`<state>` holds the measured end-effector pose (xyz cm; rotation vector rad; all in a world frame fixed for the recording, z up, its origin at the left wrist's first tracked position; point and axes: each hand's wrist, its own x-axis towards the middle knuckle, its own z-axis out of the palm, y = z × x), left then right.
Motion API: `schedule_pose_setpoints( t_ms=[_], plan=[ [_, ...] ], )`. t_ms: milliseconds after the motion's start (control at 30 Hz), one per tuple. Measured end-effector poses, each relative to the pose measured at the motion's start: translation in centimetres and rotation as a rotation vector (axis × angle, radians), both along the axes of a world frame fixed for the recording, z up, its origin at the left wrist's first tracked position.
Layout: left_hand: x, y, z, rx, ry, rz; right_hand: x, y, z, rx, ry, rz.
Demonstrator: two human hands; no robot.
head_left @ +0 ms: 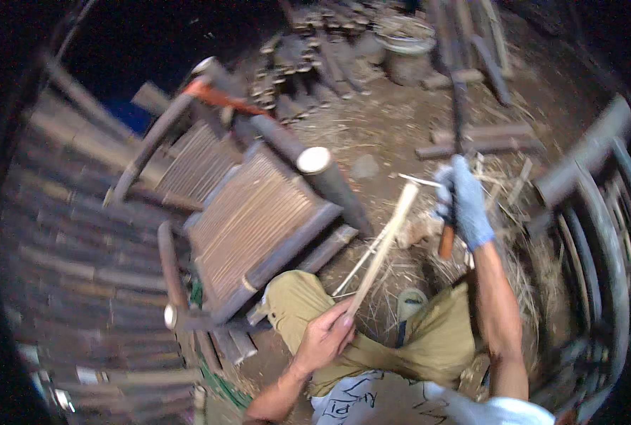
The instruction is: The person shaves a bamboo stick with a knife and whittles the tip of another bamboo stick, then fits a large bamboo pole onto a chair frame.
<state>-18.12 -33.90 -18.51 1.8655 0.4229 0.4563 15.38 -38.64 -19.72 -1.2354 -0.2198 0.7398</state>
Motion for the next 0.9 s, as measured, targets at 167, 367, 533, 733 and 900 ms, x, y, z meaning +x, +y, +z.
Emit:
schedule_pose_setpoints(
  t_ms=[167, 367, 533, 733, 900],
  plan=[
    [0.6, 5.4, -0.3, 0.363, 0.165, -0.024, -2.8, -0.4, 0.1, 0.086, -0.093, 0.083],
    [5.1, 9.9, 2.2, 0.281, 0.158, -0.053, -6.1, 3.1, 1.9, -0.036, -0.082, -0.026],
    [9.2, 19.1, 4.4, 0.499, 0.213, -0.171, -6.4, 6.5, 1.4, 0.143, -0.045, 0.164],
    [6.4, 37.0, 9.7, 1.152, 0.001, 0.447, -1.7, 10.7, -0.6, -0.152, 0.068, -0.054],
    [2.3, 50.5, 10.7, 1.187, 0.117, 0.589, -2.4, 12.8, 0.2, -0.16, 0.06, -0.141]
  ],
)
